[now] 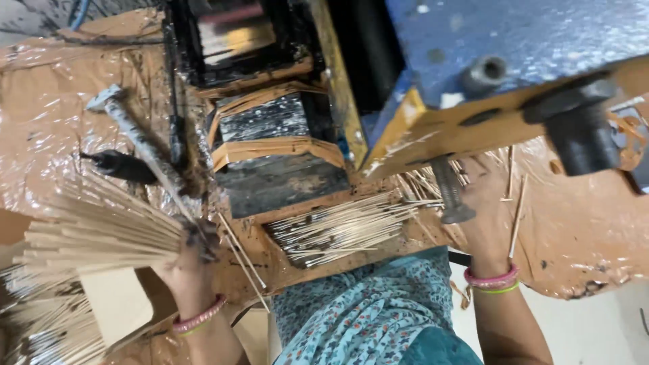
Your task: Operating a machine to coat incense sticks by feeding bundles into the machine and collecting them.
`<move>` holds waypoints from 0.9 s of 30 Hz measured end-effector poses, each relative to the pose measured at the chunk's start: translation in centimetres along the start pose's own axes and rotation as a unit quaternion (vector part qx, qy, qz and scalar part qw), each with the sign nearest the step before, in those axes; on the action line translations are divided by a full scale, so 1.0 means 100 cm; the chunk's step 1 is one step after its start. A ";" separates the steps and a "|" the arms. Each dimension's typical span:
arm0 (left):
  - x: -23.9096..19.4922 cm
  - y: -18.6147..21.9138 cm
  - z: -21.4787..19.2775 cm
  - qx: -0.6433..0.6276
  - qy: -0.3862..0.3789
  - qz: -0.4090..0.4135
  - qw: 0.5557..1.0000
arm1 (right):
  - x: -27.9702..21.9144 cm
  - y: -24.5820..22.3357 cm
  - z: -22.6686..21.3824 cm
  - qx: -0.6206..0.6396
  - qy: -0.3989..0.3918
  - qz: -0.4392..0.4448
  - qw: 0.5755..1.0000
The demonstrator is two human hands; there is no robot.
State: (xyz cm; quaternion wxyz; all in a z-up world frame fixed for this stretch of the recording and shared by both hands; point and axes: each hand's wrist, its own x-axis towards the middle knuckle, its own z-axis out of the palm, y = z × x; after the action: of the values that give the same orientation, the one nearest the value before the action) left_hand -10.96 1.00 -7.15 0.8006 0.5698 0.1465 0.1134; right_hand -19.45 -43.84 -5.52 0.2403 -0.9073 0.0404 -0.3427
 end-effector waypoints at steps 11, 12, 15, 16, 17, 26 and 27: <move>-0.002 0.088 0.038 0.087 -0.301 -0.061 0.948 | 0.068 -0.132 0.018 0.602 -0.268 0.064 0.750; 0.009 0.094 0.040 0.084 -0.290 -0.051 0.952 | 0.080 -0.137 0.026 0.605 -0.277 0.052 0.745; 0.040 0.107 0.049 0.061 -0.193 0.016 0.979 | 0.109 -0.153 0.056 0.463 -0.257 -0.076 0.845; 0.049 0.108 0.055 0.097 -0.159 0.021 0.982 | 0.117 -0.155 0.071 0.329 -0.184 -0.213 0.901; 0.061 0.110 0.063 0.134 -0.128 0.024 0.982 | 0.126 -0.157 0.087 0.179 -0.101 -0.339 0.918; 0.094 0.079 0.087 -0.029 -0.234 0.021 0.972 | 0.092 -0.116 0.107 0.164 -0.109 -0.173 0.965; 0.095 0.079 0.088 -0.028 -0.238 0.024 0.971 | 0.091 -0.110 0.112 0.164 -0.105 -0.172 0.966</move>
State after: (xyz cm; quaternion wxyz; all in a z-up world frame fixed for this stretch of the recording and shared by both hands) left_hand 0.96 -0.92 2.03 0.8252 0.5611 -0.0653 -0.0021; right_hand -6.38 -31.73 -2.22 0.3261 -0.8795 -0.1986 -0.2841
